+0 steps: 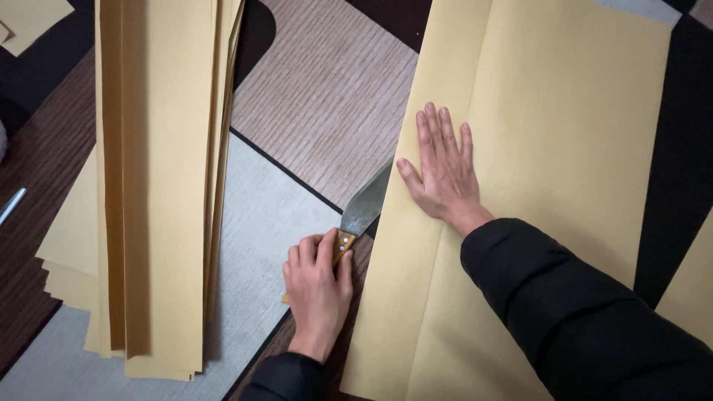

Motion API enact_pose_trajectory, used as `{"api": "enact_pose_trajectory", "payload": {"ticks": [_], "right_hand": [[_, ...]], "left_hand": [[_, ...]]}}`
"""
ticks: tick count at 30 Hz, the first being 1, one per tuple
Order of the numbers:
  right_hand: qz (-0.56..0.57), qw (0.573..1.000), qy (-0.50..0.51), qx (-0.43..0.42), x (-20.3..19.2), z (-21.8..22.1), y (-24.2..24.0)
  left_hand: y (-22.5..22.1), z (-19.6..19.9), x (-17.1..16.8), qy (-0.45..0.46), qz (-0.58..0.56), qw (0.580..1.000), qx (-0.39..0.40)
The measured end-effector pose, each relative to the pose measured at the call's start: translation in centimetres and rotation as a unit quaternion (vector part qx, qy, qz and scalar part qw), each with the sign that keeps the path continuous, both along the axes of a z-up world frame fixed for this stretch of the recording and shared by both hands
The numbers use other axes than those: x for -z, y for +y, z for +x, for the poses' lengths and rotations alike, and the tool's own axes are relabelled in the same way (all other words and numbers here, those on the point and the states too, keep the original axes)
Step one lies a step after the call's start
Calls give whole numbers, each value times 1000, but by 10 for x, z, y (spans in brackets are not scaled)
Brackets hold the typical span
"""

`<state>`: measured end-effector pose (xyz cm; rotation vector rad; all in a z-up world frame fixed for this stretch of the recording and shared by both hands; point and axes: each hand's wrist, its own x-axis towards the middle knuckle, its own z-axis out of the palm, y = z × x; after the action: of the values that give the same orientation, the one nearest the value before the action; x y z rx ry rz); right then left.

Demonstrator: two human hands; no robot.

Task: Folding and cutting large sheets of paper into strips using a knife

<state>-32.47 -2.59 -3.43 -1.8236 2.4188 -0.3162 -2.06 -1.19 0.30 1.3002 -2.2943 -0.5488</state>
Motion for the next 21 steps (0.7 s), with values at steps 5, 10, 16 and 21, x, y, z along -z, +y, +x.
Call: {"api": "enact_pose_trajectory", "payload": {"ticks": [5, 10, 16, 21], "right_hand": [[2, 1000, 0, -1, 2, -1, 0], [-13, 1000, 25, 11, 15, -4, 2], [-11, 1000, 29, 6, 12, -3, 2], [-14, 999, 30, 3, 15, -4, 2]], "left_hand": [[-9, -8, -2, 14, -7, 1000, -1], [-18, -13, 19, -11, -63, 998, -15], [-30, -23, 20, -14, -66, 998, -16], [-41, -31, 20, -23, -62, 998, -12]]}}
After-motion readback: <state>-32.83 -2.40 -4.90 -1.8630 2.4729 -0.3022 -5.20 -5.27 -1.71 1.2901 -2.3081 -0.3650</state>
